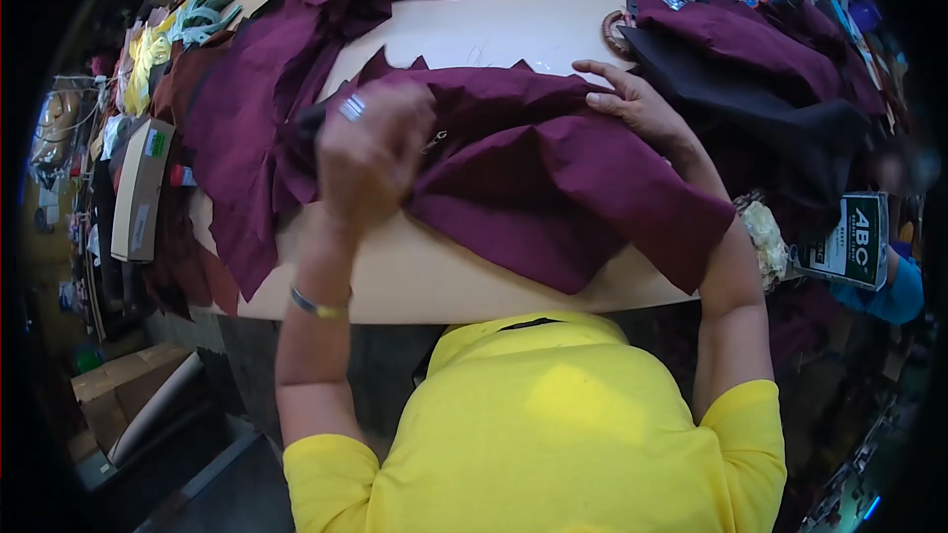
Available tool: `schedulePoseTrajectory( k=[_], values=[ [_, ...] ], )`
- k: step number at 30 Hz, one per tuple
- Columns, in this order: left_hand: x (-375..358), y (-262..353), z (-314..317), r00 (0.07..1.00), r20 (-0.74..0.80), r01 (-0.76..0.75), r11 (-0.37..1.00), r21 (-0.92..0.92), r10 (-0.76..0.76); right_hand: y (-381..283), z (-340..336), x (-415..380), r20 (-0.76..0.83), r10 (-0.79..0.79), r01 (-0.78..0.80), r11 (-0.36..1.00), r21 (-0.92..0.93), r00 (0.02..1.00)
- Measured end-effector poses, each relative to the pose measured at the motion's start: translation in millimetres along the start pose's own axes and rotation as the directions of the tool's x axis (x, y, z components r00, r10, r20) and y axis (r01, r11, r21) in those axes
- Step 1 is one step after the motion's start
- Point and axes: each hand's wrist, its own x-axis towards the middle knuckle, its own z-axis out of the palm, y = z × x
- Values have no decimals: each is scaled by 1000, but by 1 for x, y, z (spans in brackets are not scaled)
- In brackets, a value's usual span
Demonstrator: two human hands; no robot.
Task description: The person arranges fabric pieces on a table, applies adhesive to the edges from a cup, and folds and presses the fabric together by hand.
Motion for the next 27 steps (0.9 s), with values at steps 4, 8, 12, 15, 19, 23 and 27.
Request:
schedulePoseTrajectory(
  k=[4, 8, 12, 15, 19, 23, 27],
  values=[
    [-68, -10, 47, 902, 236, 354, 932, 79, -363, 5, -8, 0, 4, 14, -13, 992, -122, 1000],
    [-91, -40, 72, 795, 221, 533, 825, 189, -565, 14, 0, -11, -182, -292, 121, 775, -621, 939],
    [-89, -48, 78, 801, 298, 453, 852, 264, -519, 17, 13, -40, -375, -484, -11, 601, -799, 791],
    [-95, -54, 81, 794, 339, 439, 861, 256, -505, 21, 21, -56, -367, -211, -68, 783, -619, 906],
    [-102, -51, 76, 857, 279, 385, 898, 211, -433, 41, 22, -55, -273, -121, -33, 865, -500, 954],
    [-105, -53, 73, 842, 250, 419, 872, 253, -478, 39, 30, -56, -181, -153, 39, 858, -512, 971],
    [-100, -54, 73, 873, 267, 280, 867, 412, -409, 24, 40, -52, -179, -337, 153, 756, -636, 924]
  ],
)
